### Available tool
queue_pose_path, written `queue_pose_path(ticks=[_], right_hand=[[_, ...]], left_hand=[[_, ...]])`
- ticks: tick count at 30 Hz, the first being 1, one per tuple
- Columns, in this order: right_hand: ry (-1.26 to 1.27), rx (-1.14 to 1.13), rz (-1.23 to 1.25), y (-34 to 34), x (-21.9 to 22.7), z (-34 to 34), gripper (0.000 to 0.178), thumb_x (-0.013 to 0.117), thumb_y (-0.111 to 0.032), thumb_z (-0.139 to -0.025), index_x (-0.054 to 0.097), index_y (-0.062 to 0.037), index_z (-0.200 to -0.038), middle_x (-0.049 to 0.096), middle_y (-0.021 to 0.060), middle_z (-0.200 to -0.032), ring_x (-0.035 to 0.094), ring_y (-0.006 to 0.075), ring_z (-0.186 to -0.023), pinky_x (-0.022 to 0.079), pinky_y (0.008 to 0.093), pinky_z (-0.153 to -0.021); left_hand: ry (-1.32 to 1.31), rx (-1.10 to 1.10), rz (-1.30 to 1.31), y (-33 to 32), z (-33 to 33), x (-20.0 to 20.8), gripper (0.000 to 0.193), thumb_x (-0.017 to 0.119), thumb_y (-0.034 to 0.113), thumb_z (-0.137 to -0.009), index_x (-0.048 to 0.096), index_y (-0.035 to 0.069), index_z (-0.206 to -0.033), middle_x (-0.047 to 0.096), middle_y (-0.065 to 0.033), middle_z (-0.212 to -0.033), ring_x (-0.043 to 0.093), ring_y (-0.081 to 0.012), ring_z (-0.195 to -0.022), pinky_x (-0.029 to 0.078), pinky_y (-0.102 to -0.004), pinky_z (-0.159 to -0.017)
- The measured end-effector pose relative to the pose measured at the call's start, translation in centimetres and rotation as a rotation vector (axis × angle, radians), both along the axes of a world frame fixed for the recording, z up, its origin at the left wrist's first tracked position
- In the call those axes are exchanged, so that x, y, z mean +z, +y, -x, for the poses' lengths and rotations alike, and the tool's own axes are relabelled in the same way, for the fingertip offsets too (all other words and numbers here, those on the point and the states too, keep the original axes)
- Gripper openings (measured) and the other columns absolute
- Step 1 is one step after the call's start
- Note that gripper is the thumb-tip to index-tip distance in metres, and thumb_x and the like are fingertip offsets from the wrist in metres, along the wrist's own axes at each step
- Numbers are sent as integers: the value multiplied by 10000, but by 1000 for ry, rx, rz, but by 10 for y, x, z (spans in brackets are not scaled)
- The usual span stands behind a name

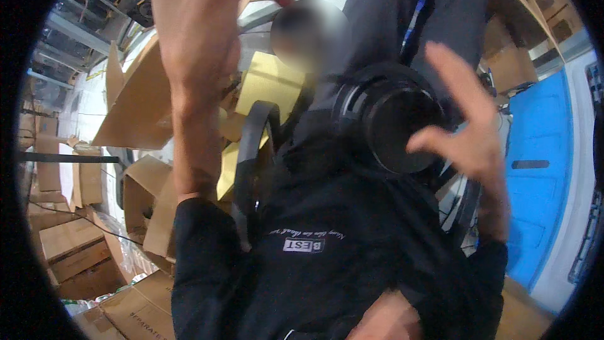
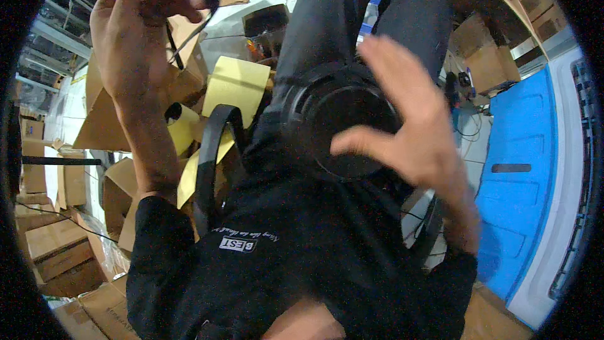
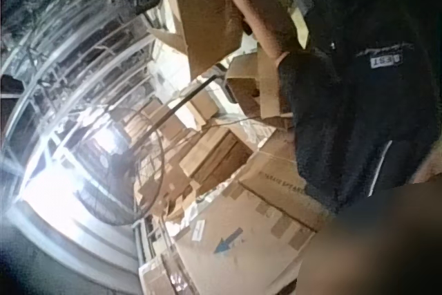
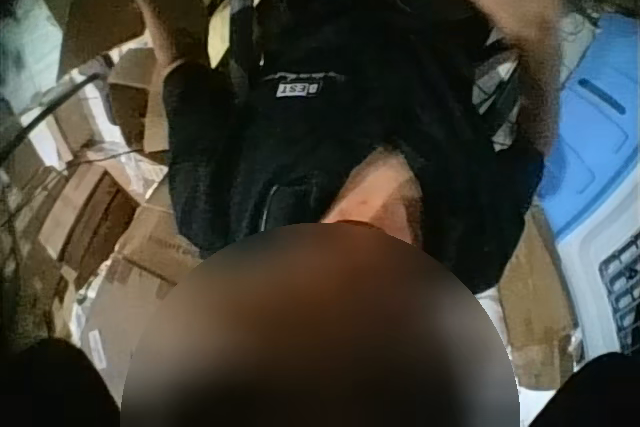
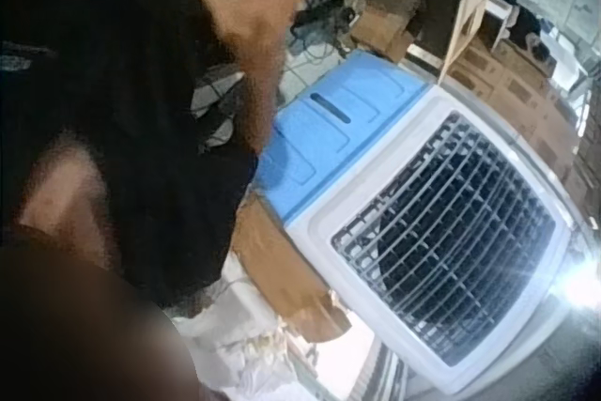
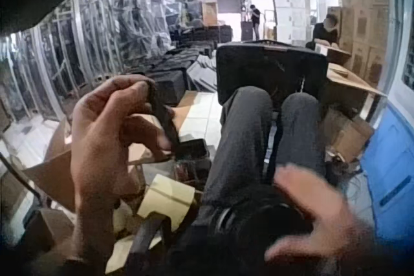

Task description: The person assembles a speaker by connecting internal wires, inserting a subwoofer, and applying foam tape to the subwoofer rim. They then place the subwoofer into the speaker enclosure and secure it.

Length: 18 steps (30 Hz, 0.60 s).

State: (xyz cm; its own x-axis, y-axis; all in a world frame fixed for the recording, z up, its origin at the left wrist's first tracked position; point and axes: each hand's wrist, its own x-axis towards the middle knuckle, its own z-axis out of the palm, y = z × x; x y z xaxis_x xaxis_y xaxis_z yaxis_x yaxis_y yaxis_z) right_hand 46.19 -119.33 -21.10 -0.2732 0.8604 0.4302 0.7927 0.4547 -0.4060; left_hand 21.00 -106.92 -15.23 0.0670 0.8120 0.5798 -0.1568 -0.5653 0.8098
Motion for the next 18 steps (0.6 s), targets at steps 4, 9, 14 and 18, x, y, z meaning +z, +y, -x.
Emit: queue_pose_path(ticks=[4,9,14,18], right_hand=[[514,273,-23,58,22,29,691,852,-204,-813,570,27,-1401,608,125,-1406,540,230,-1344,408,390,-1130],[806,477,106,98,9,74,412,790,-199,-898,675,46,-1207,729,113,-1065,670,163,-1016,517,312,-931],[1005,438,294,104,10,58,232,666,-112,-959,700,54,-1117,728,78,-940,674,102,-850,535,255,-817],[1076,333,267,90,20,10,283,647,-118,-973,674,70,-1183,693,62,-940,643,107,-770,533,268,-798]], left_hand=[[83,-96,189,-32,-17,22,262,612,149,-1010,633,-97,-1098,711,-171,-823,742,-227,-645,625,-318,-567],[20,-213,25,-28,-28,39,268,579,136,-1016,616,-107,-1122,703,-184,-870,750,-243,-710,633,-322,-613],[-113,-92,-213,7,-1,53,291,543,158,-1034,613,-87,-1176,710,-185,-972,743,-260,-796,637,-352,-696],[-224,169,-428,39,38,66,312,522,175,-1049,610,-63,-1231,716,-183,-1059,736,-270,-877,640,-380,-776]])
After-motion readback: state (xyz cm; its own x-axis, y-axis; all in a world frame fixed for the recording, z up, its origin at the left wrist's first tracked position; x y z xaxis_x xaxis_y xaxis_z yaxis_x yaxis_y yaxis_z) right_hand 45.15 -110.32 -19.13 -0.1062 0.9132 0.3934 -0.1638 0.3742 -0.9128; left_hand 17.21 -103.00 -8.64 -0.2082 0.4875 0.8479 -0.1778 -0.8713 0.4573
